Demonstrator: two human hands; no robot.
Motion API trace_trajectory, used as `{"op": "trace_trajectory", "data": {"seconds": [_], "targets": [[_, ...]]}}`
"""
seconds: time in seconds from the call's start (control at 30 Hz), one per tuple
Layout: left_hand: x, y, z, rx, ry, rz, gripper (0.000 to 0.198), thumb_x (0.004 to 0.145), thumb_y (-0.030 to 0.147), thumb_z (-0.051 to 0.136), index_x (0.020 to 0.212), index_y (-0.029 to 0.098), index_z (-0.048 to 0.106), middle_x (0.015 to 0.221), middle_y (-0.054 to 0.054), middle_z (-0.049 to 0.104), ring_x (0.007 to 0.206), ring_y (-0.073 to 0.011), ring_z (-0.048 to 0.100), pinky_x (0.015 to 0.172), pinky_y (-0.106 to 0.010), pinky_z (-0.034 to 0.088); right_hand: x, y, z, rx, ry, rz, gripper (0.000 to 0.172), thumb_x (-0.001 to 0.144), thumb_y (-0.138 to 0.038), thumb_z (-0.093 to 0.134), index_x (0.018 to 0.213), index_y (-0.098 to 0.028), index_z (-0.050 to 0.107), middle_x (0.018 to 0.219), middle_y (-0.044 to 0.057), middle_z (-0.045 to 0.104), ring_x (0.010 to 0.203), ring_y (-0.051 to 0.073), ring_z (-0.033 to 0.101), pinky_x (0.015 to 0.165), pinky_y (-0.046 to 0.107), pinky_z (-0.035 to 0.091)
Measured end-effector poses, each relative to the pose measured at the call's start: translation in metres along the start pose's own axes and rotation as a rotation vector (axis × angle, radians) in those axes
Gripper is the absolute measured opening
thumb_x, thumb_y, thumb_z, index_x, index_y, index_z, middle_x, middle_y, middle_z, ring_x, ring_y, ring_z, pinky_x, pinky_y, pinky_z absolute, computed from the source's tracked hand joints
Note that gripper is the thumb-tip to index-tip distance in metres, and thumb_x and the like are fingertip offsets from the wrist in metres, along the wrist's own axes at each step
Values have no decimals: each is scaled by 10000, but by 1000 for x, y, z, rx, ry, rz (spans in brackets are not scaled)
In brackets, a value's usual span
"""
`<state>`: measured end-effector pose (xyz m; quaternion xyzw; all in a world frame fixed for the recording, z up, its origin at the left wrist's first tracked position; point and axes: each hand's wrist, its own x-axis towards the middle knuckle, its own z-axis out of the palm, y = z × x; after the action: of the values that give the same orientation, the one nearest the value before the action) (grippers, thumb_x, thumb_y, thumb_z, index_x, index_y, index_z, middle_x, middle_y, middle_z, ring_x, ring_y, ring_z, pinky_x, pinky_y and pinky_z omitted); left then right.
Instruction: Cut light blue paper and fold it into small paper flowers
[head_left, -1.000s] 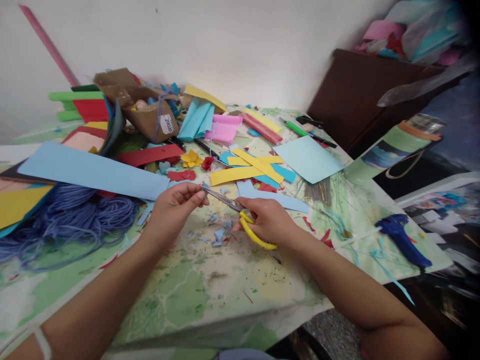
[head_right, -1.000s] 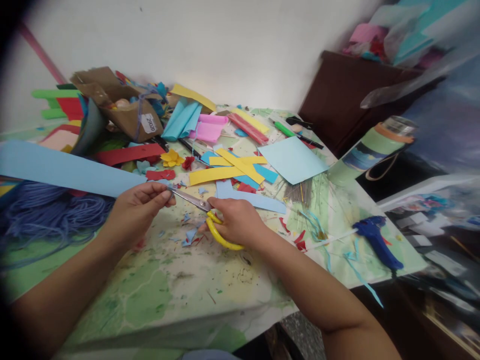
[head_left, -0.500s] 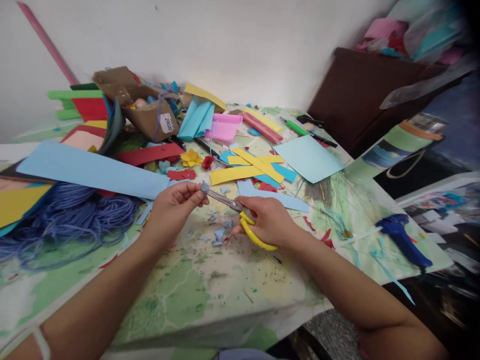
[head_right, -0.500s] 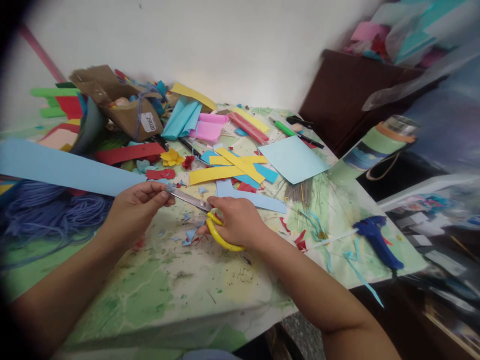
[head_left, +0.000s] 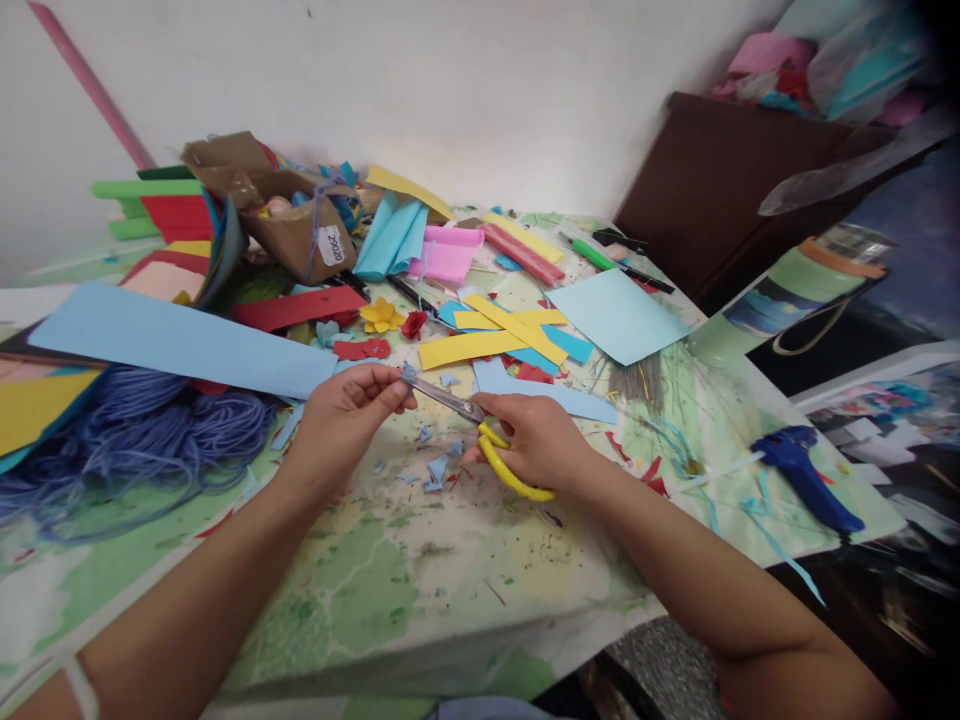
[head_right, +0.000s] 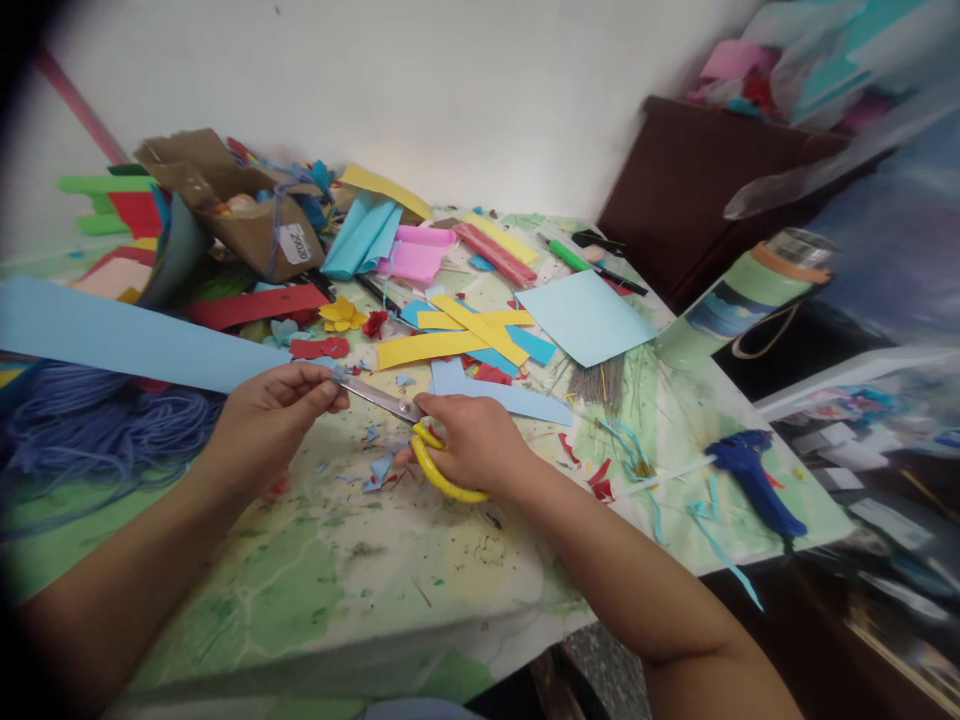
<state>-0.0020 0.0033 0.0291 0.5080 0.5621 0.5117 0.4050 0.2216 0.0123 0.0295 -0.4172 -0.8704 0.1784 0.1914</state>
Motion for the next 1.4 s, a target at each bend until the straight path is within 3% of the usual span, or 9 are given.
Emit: {"op": "trace_trajectory", "data": {"seconds": [0.6,0.87,1.13,1.4], "targets": [[-1,2,-1,-23,-14,3,189,709,352,696,779,180,662,682,-9,657,664,-151,601,666,-264,478,0,2,2,-1,20,3,416,797,-516,603,1076,-210,622,700,3,601,548,103,432,545,224,239],[-1,-1,-1,-92,-22,13,183,708,333,711,802,183,664,654,9,639,645,-128,576,643,-242,457,0,0,2,-35,9,17,448,791,-513,599,1105,-195,611,734,26,630,576,120,471,549,235,236],[-1,1,-1,-48,-10,28,157,719,323,693,777,182,654,657,4,638,646,-132,580,644,-244,461,0,-1,1,-70,26,17,605,748,-610,607,1184,-191,602,795,48,663,630,149,529,564,245,272],[-3,4,3,27,-4,-5,118,740,303,656,779,192,644,660,5,639,660,-143,591,653,-254,466,0,-1,1,-64,5,22,575,746,-631,605,1124,-197,618,752,29,644,599,134,502,551,239,253]]}}
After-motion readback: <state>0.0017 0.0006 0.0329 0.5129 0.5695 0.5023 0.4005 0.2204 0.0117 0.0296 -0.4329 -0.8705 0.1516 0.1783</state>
